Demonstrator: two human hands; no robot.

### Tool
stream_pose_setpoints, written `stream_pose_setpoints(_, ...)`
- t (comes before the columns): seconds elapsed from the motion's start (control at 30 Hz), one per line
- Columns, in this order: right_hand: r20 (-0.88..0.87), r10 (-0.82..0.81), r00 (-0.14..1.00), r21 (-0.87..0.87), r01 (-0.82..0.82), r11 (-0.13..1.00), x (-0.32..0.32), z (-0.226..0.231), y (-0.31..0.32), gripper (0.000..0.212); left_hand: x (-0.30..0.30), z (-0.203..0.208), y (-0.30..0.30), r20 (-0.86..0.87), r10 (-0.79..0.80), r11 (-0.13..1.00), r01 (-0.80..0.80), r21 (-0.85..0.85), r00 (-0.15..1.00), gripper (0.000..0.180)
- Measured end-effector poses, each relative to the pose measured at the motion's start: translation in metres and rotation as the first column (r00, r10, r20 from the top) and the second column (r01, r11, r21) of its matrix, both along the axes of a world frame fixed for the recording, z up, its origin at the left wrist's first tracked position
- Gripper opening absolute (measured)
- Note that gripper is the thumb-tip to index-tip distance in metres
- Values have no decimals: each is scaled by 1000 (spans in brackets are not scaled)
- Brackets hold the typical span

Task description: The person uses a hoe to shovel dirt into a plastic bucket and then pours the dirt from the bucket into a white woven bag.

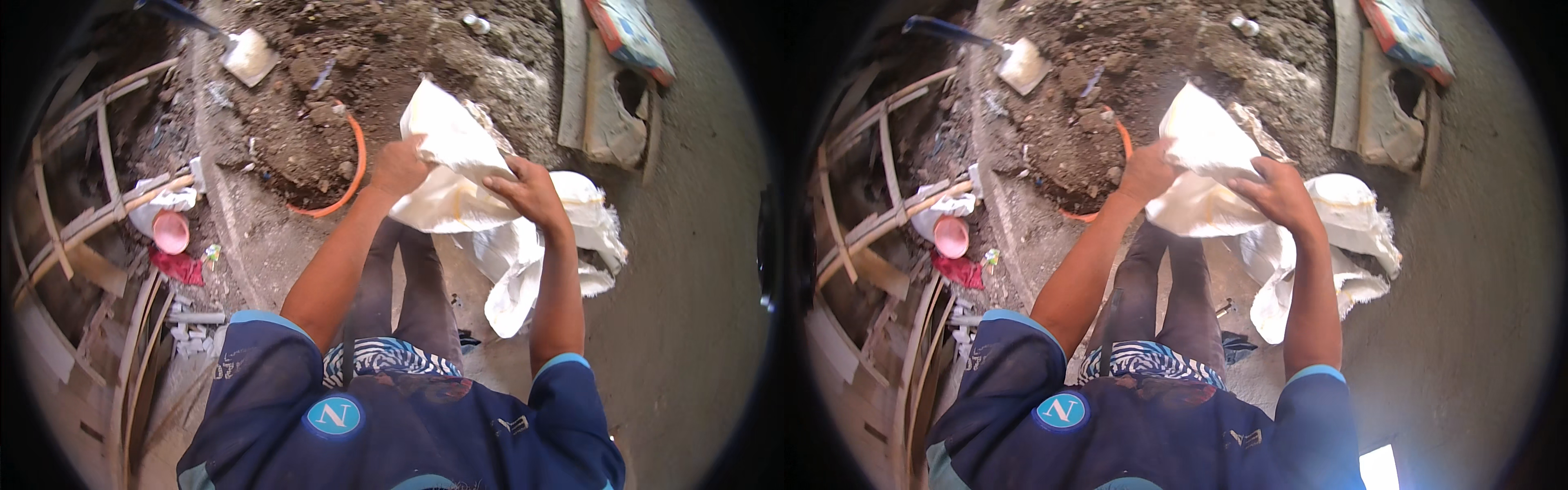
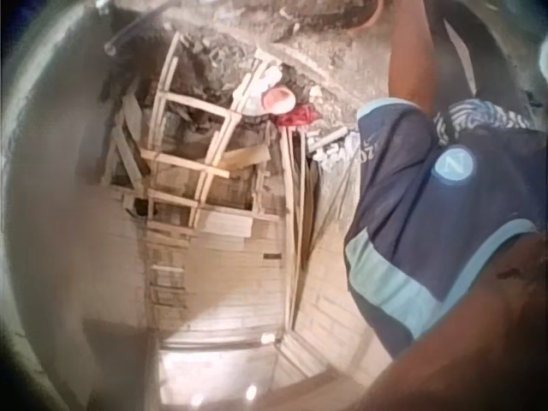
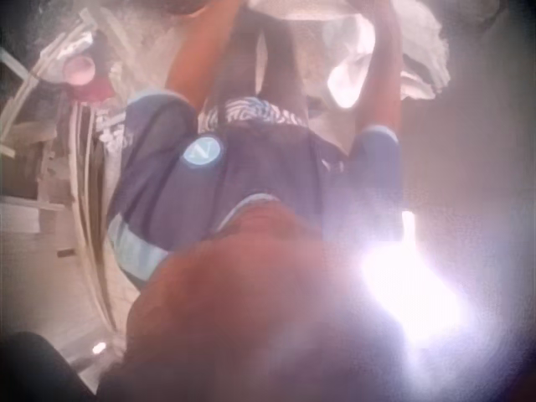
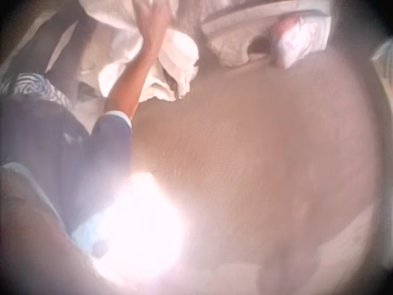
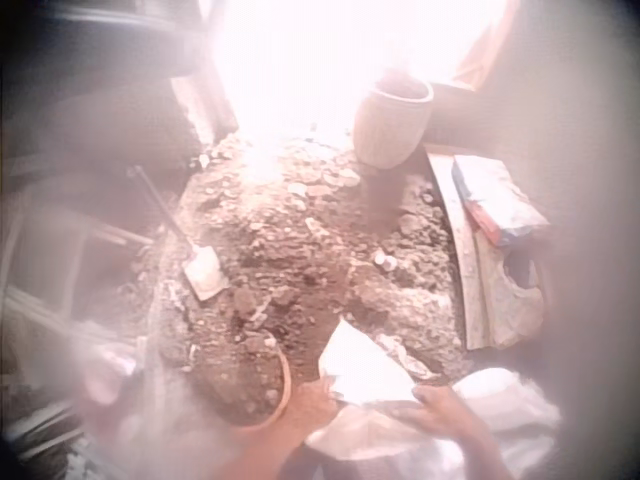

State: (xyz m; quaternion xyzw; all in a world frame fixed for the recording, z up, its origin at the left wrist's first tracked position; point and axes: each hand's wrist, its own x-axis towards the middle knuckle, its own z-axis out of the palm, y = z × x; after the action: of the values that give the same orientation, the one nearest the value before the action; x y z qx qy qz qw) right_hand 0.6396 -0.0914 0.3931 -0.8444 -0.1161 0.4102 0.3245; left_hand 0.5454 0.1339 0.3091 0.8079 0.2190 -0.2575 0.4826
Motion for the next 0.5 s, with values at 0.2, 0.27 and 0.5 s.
stream_pose_setpoints(0.2, 99, -217, 971, 54, 212, 976, -75, -4, -18, 66, -86, 27, 4, 255, 247, 967, -221, -127, 935, 22)
stream_pose_setpoints(0.27, 173, -111, 979, 38, 106, 994, -106, -22, -31, 74, -111, 37, -2, 56, 586, 752, -517, -409, 809, 22)
stream_pose_setpoints(0.5, 46, -119, 992, -11, 119, 993, -157, -85, -36, 25, -169, 88, 12, -243, 533, 717, -585, -379, 811, 43)
